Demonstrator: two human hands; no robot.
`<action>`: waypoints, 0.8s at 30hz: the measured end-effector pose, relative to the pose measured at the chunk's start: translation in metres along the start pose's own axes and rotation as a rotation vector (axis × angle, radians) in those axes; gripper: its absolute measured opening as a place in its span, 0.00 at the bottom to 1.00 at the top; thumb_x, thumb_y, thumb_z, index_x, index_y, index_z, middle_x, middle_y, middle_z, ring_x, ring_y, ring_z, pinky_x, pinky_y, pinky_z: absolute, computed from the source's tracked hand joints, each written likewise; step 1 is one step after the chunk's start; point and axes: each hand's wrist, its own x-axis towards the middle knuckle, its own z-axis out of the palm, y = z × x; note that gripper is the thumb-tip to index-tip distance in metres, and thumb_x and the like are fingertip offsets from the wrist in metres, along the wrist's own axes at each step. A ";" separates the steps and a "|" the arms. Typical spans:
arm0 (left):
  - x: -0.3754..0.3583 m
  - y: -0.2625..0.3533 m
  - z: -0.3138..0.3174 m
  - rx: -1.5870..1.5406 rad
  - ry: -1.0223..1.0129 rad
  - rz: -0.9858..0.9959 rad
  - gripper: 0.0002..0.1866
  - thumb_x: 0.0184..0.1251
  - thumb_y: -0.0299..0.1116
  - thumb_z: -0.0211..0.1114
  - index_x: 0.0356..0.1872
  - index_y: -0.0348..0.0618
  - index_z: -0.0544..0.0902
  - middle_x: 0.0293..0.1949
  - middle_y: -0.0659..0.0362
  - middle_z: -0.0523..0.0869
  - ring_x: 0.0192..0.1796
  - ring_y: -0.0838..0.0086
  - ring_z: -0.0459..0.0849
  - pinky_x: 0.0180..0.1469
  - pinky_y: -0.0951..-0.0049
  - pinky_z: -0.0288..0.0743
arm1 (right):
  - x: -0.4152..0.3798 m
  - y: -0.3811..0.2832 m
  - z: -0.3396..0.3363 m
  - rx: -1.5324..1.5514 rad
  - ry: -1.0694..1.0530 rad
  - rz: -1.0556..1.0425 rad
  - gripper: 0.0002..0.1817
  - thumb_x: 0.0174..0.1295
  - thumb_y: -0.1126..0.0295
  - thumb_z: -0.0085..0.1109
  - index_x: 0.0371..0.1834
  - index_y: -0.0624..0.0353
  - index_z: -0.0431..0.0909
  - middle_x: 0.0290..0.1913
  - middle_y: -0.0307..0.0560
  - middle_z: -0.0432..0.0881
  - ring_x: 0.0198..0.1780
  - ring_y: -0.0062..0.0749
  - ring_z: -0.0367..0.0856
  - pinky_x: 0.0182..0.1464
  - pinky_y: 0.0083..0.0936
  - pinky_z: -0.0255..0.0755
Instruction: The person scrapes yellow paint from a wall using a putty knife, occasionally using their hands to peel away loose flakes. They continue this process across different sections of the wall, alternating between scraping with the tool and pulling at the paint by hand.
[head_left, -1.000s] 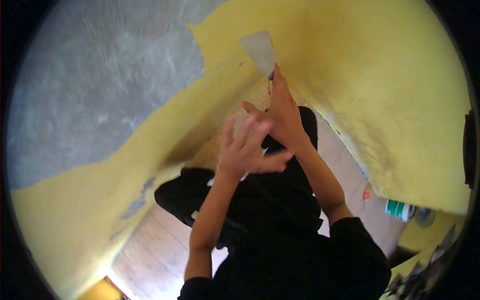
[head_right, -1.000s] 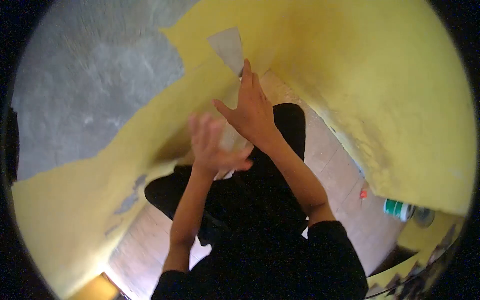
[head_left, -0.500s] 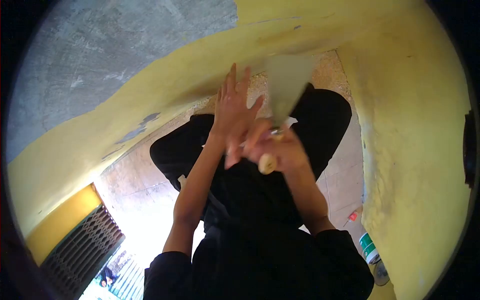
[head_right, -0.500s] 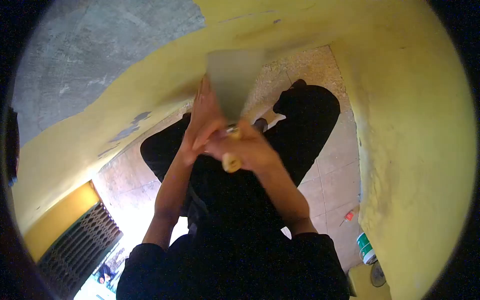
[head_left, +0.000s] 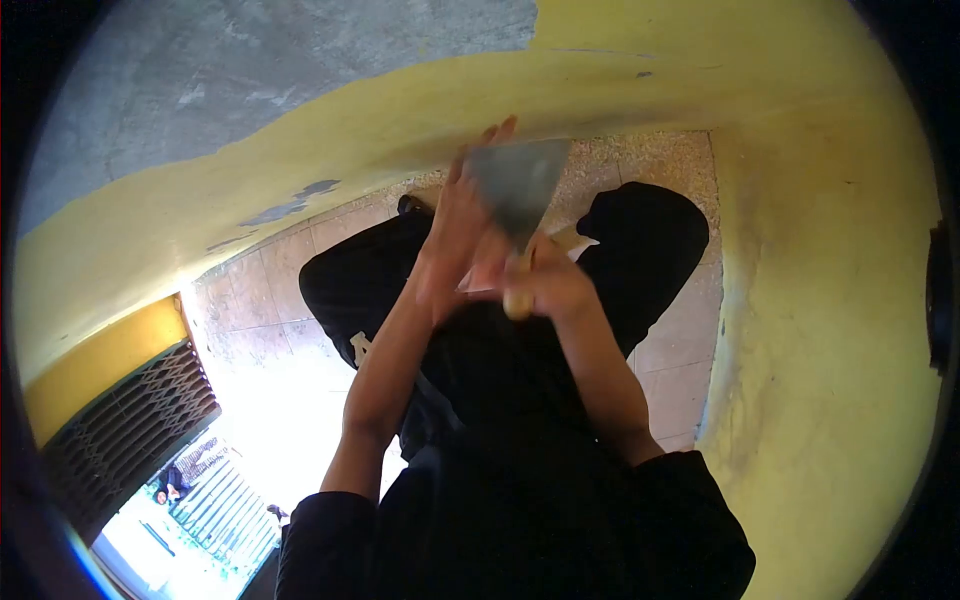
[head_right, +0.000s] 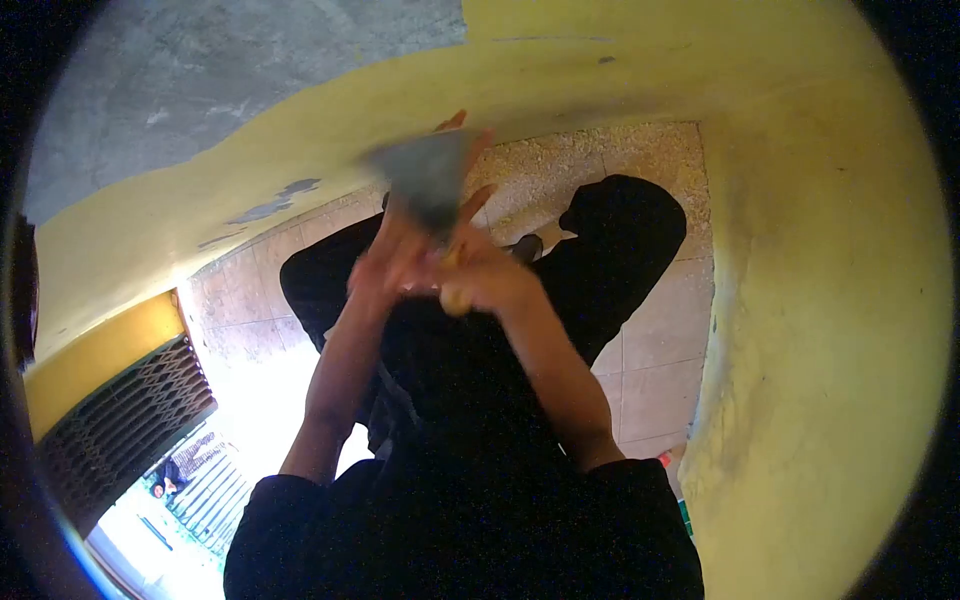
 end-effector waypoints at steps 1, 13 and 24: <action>0.003 0.038 -0.002 0.564 -0.079 0.110 0.31 0.70 0.41 0.66 0.72 0.50 0.70 0.75 0.43 0.65 0.70 0.46 0.72 0.69 0.48 0.70 | 0.004 0.002 -0.018 -0.007 -0.010 0.006 0.18 0.64 0.72 0.64 0.56 0.61 0.72 0.54 0.60 0.83 0.51 0.47 0.86 0.50 0.43 0.85; -0.067 -0.030 -0.043 0.315 0.063 -0.145 0.07 0.64 0.30 0.74 0.36 0.36 0.91 0.58 0.50 0.87 0.52 0.69 0.88 0.51 0.72 0.80 | -0.122 -0.088 -0.104 -0.791 1.187 -0.014 0.14 0.79 0.60 0.49 0.44 0.60 0.77 0.25 0.38 0.78 0.13 0.17 0.65 0.14 0.21 0.59; -0.022 0.062 -0.020 -0.006 -0.230 -0.210 0.26 0.80 0.35 0.59 0.74 0.42 0.68 0.70 0.52 0.75 0.65 0.68 0.79 0.64 0.68 0.73 | 0.004 -0.081 0.054 -0.237 0.676 -0.436 0.28 0.80 0.44 0.41 0.35 0.60 0.74 0.14 0.32 0.61 0.09 0.16 0.58 0.10 0.20 0.52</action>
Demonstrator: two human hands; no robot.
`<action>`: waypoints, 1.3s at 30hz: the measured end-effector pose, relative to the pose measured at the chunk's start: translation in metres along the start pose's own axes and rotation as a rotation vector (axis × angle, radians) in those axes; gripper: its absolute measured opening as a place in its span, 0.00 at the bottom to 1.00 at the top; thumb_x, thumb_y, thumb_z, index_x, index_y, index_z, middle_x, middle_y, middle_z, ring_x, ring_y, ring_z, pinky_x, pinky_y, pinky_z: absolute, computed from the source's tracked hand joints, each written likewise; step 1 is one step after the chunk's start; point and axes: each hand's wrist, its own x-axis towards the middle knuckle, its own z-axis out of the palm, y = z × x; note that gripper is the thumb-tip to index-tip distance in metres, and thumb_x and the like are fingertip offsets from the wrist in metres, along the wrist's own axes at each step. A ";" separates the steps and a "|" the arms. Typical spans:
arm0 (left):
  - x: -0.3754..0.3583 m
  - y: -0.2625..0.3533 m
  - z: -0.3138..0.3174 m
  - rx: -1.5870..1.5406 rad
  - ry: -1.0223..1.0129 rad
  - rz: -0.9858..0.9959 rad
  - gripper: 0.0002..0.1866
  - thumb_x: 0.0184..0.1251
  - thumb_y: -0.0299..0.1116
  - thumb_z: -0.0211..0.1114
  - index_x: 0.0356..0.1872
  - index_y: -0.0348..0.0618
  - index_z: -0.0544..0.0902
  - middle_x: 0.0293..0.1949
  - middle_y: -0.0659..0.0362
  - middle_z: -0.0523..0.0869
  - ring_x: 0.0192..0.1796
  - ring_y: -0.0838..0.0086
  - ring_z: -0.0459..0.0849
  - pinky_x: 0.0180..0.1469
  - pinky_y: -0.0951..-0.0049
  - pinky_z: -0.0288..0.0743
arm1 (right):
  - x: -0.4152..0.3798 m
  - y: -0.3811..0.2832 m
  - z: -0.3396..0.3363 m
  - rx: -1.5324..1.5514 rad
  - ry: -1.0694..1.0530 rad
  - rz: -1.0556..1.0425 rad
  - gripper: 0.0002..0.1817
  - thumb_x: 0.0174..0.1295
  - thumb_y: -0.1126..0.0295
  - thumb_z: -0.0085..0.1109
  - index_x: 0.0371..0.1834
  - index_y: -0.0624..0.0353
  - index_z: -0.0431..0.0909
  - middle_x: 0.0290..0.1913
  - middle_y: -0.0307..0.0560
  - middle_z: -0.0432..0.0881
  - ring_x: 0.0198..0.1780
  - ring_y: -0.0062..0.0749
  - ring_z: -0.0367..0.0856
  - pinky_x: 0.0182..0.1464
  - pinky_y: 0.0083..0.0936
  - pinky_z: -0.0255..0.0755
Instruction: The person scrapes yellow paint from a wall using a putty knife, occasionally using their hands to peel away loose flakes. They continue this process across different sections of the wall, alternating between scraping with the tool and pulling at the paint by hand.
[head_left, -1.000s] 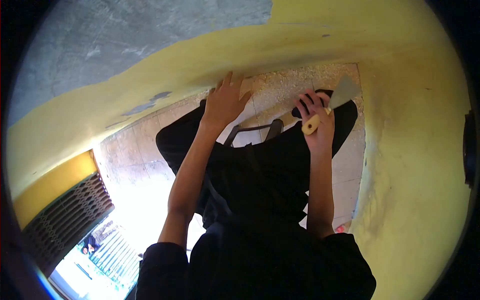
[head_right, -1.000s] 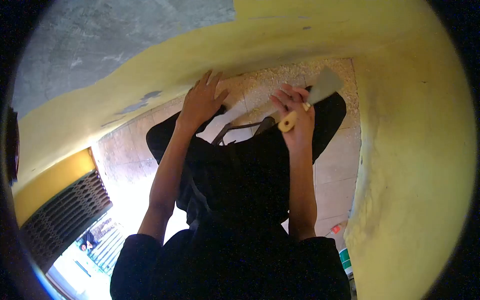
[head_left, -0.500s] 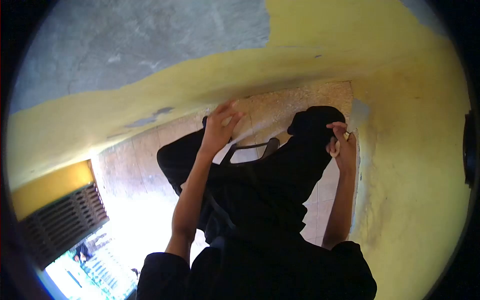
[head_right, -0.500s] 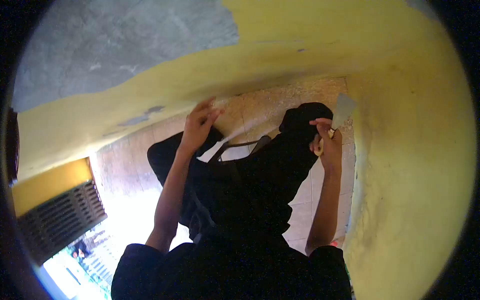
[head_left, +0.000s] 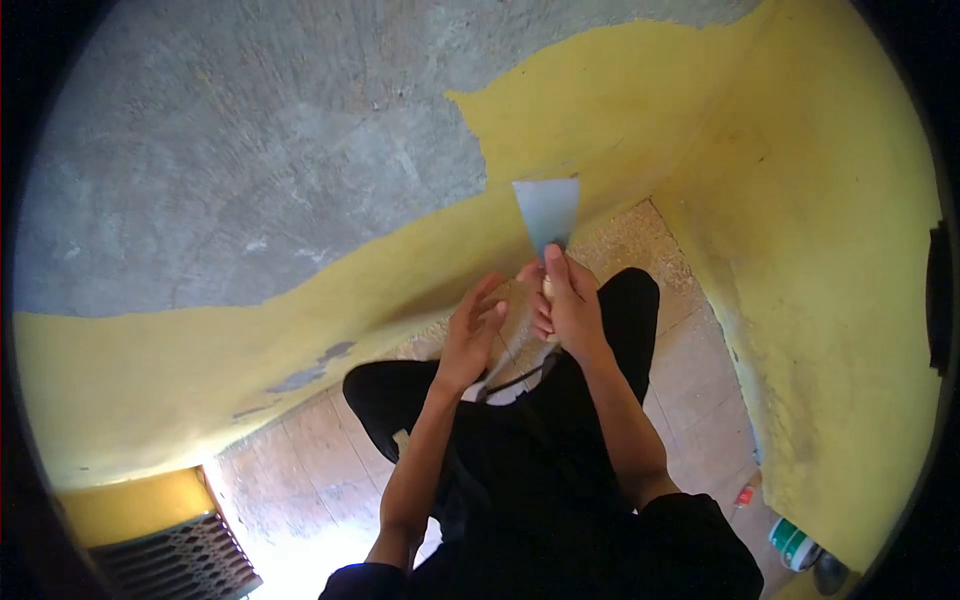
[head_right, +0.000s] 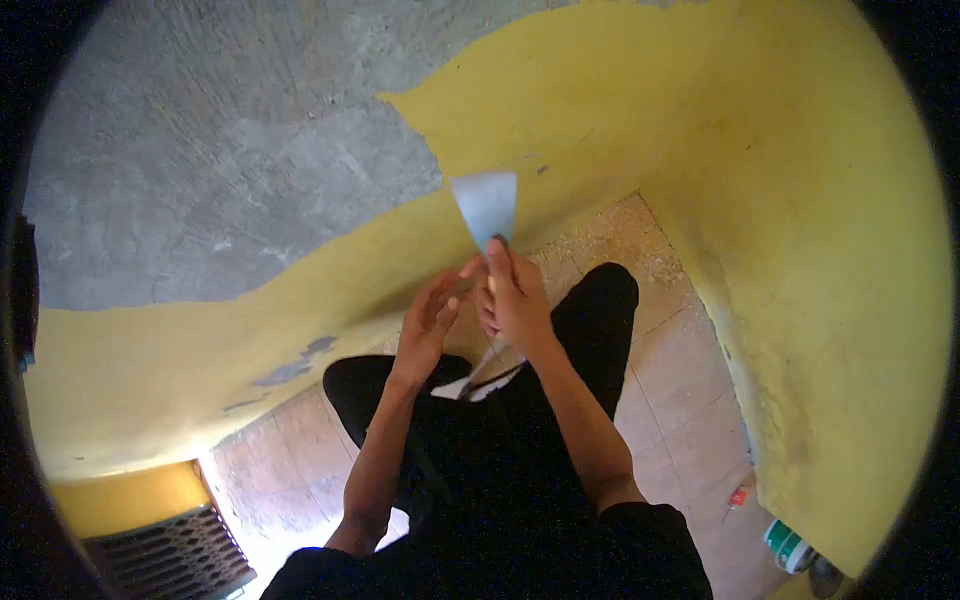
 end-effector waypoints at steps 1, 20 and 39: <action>0.011 0.022 0.003 0.036 0.013 0.138 0.26 0.80 0.38 0.57 0.74 0.42 0.68 0.67 0.51 0.78 0.62 0.69 0.81 0.60 0.70 0.76 | 0.006 -0.008 0.014 0.124 -0.051 0.082 0.29 0.79 0.42 0.41 0.34 0.59 0.73 0.13 0.32 0.60 0.09 0.17 0.57 0.10 0.20 0.51; 0.095 0.025 0.015 0.342 0.157 0.047 0.27 0.84 0.52 0.47 0.53 0.34 0.80 0.44 0.51 0.87 0.46 0.69 0.83 0.51 0.70 0.75 | 0.099 0.110 0.028 0.413 0.079 0.012 0.29 0.81 0.44 0.40 0.31 0.56 0.75 0.21 0.31 0.70 0.23 0.17 0.68 0.22 0.22 0.63; 0.120 -0.049 0.013 0.422 0.318 0.037 0.23 0.85 0.46 0.48 0.42 0.32 0.79 0.29 0.46 0.81 0.32 0.66 0.74 0.39 0.63 0.72 | 0.126 0.182 0.014 0.344 0.018 0.072 0.31 0.80 0.44 0.42 0.28 0.57 0.77 0.26 0.32 0.74 0.30 0.16 0.70 0.32 0.19 0.66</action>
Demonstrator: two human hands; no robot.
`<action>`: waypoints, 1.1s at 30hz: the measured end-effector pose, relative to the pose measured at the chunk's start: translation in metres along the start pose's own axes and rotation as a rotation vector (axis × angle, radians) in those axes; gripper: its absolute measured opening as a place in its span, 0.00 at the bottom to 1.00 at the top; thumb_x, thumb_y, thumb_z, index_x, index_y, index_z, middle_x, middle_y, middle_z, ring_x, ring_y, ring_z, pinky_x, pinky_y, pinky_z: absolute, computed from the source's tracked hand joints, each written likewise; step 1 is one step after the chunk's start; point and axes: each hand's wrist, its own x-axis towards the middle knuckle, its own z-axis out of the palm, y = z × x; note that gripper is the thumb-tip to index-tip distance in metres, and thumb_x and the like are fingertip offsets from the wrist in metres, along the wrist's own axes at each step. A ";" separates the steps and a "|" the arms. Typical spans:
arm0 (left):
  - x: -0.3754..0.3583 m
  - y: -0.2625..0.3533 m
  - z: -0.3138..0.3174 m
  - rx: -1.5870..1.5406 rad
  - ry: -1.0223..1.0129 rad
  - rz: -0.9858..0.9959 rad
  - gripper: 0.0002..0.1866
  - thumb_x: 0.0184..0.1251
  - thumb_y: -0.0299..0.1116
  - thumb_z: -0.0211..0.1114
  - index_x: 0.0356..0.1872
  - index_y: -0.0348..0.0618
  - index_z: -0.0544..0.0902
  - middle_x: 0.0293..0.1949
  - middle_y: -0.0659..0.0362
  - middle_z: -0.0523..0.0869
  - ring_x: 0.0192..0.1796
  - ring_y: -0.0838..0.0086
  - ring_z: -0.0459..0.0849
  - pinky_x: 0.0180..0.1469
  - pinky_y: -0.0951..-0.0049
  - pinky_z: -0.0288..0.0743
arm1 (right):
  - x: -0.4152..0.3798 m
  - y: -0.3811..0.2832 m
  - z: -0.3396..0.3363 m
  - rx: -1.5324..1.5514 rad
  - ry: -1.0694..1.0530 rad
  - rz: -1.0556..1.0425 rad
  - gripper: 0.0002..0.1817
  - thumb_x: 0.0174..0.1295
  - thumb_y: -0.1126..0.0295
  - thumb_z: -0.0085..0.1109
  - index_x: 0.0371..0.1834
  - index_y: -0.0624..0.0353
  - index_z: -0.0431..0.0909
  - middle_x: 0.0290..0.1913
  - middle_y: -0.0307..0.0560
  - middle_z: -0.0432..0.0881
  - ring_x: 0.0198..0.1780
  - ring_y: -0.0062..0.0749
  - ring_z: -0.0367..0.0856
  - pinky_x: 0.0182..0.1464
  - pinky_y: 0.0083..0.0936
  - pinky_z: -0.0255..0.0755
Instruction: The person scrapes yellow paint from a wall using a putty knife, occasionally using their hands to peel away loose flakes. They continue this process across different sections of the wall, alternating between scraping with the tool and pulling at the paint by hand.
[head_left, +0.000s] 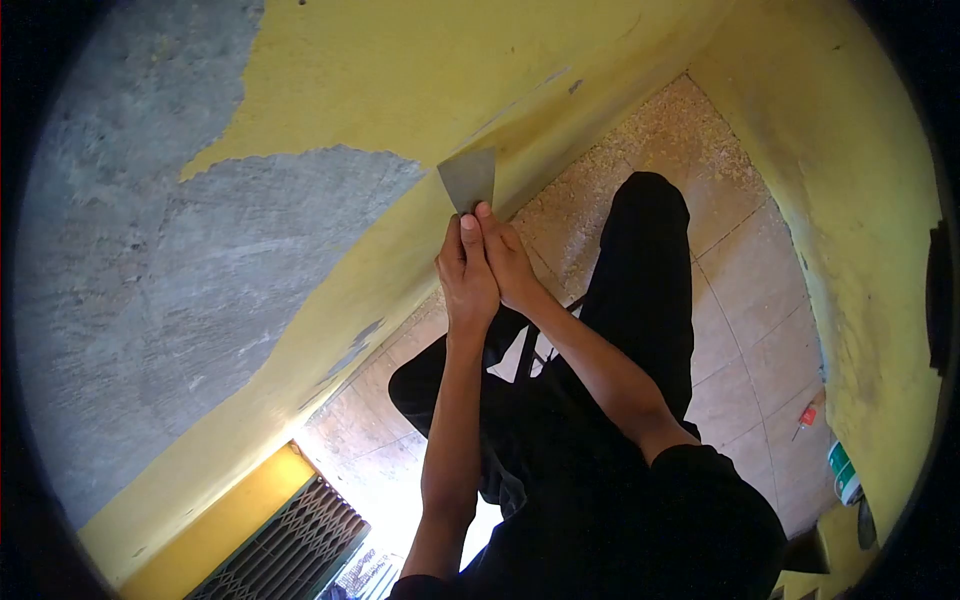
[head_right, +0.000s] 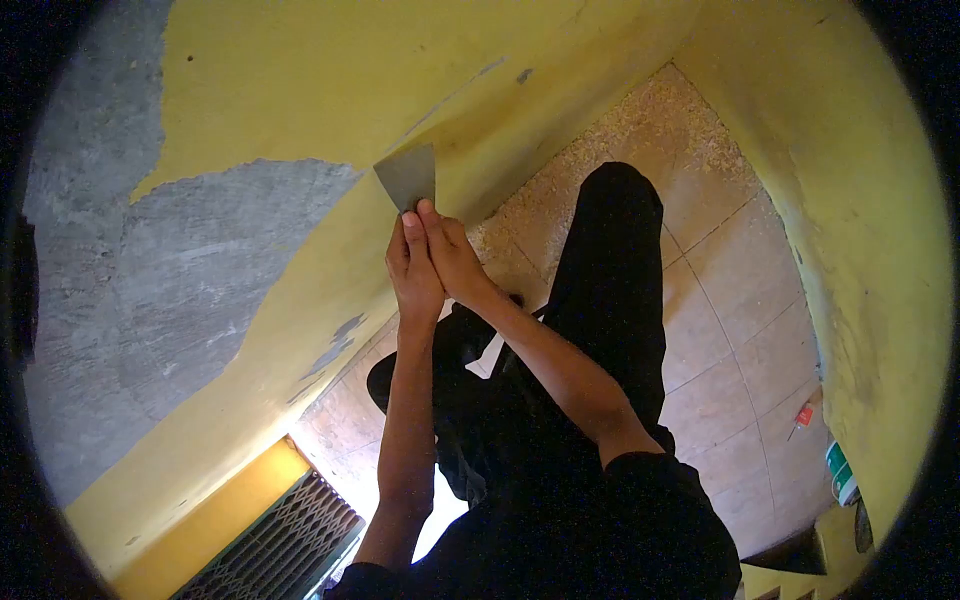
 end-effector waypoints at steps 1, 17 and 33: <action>0.000 0.003 0.000 -0.021 0.017 0.017 0.23 0.85 0.46 0.48 0.41 0.32 0.79 0.29 0.46 0.81 0.32 0.65 0.74 0.39 0.63 0.73 | -0.001 -0.007 0.003 -0.063 -0.011 -0.031 0.31 0.80 0.44 0.40 0.28 0.59 0.74 0.25 0.34 0.73 0.31 0.18 0.69 0.32 0.22 0.67; -0.007 0.008 -0.001 -0.018 0.001 -0.068 0.25 0.85 0.48 0.46 0.42 0.32 0.80 0.34 0.55 0.82 0.37 0.71 0.76 0.44 0.68 0.72 | -0.013 -0.029 0.007 -0.117 0.008 0.116 0.32 0.81 0.44 0.39 0.33 0.64 0.74 0.27 0.40 0.74 0.34 0.23 0.70 0.38 0.25 0.70; -0.006 0.011 -0.002 0.011 -0.006 -0.134 0.26 0.84 0.50 0.47 0.42 0.34 0.82 0.34 0.56 0.84 0.38 0.72 0.78 0.45 0.69 0.74 | -0.012 -0.022 0.011 -0.009 0.032 0.064 0.30 0.80 0.45 0.42 0.34 0.62 0.76 0.27 0.37 0.75 0.33 0.22 0.71 0.36 0.27 0.69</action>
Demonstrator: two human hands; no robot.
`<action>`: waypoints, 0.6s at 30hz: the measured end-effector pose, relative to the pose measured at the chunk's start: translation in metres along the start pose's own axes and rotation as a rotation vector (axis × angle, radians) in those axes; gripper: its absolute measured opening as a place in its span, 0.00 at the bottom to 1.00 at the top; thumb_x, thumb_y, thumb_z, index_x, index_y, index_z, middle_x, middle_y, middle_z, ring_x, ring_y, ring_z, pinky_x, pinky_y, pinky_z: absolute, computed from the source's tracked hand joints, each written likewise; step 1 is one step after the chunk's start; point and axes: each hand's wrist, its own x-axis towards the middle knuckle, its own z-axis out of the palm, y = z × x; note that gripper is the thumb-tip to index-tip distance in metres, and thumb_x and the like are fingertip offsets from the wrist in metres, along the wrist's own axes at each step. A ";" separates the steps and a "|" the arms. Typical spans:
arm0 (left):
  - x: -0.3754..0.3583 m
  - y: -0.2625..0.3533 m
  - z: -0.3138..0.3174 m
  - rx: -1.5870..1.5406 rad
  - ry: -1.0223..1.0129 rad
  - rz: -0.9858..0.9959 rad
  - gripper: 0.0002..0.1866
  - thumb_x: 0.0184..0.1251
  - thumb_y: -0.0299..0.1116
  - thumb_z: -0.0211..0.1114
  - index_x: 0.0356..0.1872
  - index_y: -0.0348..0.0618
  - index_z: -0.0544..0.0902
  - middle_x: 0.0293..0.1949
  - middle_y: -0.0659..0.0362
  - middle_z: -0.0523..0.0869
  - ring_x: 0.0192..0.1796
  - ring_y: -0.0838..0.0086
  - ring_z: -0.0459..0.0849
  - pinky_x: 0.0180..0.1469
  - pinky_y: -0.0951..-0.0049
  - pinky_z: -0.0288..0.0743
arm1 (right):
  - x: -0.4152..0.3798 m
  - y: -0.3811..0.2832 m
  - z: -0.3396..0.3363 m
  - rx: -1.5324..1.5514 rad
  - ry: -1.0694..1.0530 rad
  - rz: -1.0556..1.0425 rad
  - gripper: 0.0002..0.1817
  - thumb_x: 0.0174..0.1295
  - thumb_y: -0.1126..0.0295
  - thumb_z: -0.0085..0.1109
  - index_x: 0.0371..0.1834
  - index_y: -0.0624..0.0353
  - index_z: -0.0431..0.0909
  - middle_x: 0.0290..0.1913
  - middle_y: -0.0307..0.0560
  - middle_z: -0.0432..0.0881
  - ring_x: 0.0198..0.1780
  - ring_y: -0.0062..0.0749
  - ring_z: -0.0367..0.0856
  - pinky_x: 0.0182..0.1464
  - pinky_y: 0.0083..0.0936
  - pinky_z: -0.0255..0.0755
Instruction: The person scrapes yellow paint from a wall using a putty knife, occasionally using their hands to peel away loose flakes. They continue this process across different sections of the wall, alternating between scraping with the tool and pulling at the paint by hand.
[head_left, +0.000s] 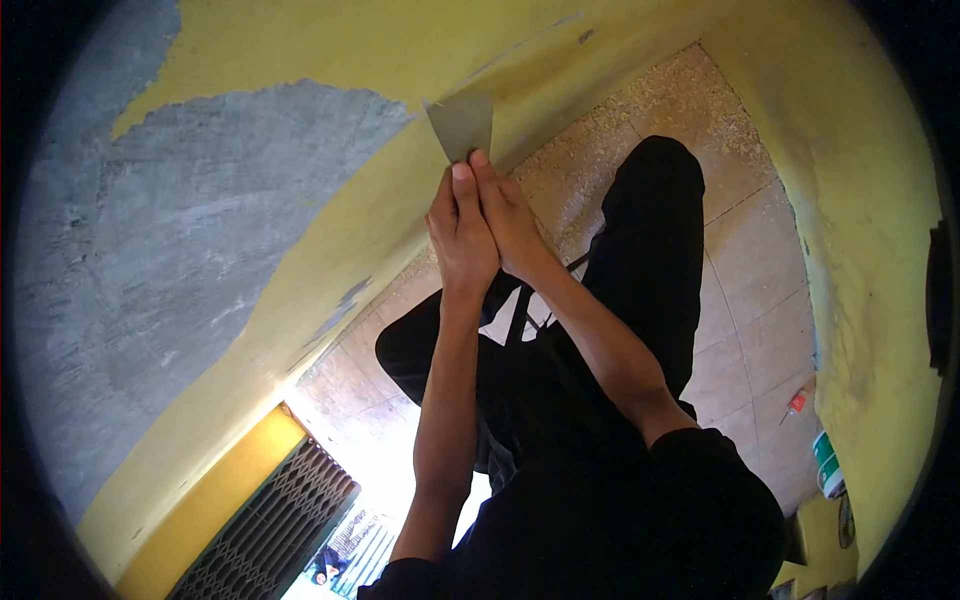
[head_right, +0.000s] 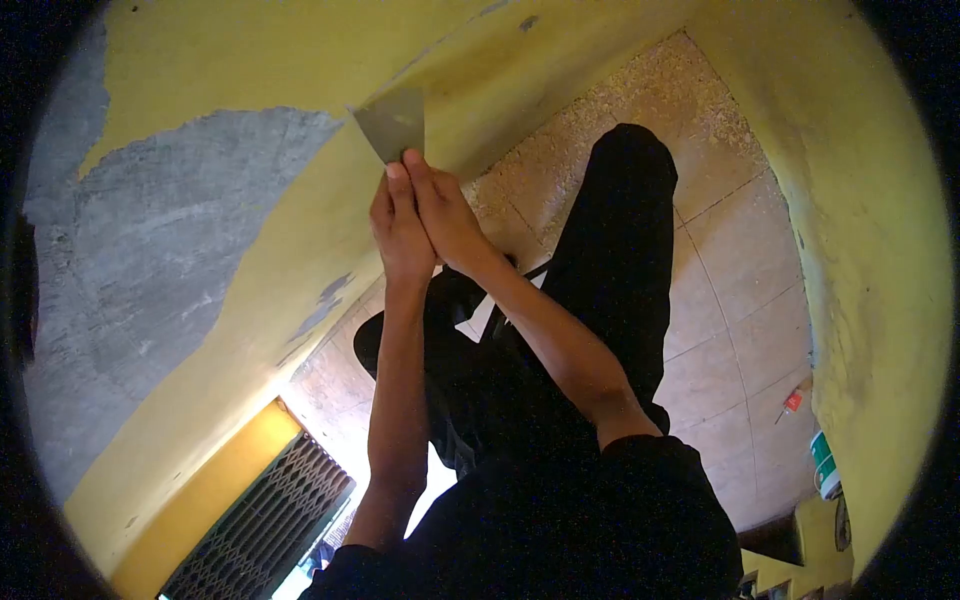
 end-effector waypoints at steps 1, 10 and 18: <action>0.001 -0.009 0.004 0.004 0.040 0.043 0.26 0.84 0.50 0.47 0.42 0.34 0.81 0.34 0.56 0.84 0.38 0.72 0.77 0.44 0.69 0.74 | 0.002 0.009 -0.001 -0.014 0.025 -0.006 0.30 0.80 0.45 0.42 0.34 0.63 0.76 0.26 0.37 0.76 0.32 0.22 0.71 0.35 0.28 0.69; 0.007 -0.006 0.006 -0.022 0.040 0.049 0.27 0.85 0.52 0.46 0.42 0.36 0.81 0.35 0.57 0.83 0.39 0.71 0.77 0.46 0.69 0.73 | 0.002 0.002 0.002 -0.083 0.051 -0.085 0.32 0.81 0.45 0.41 0.34 0.66 0.77 0.28 0.43 0.78 0.35 0.25 0.74 0.40 0.28 0.72; 0.001 -0.010 0.005 -0.037 0.033 0.037 0.29 0.85 0.54 0.44 0.41 0.34 0.81 0.37 0.56 0.85 0.41 0.71 0.79 0.49 0.70 0.74 | 0.006 -0.002 0.000 -0.116 0.079 -0.080 0.32 0.80 0.46 0.41 0.37 0.68 0.78 0.29 0.48 0.81 0.36 0.28 0.76 0.44 0.29 0.74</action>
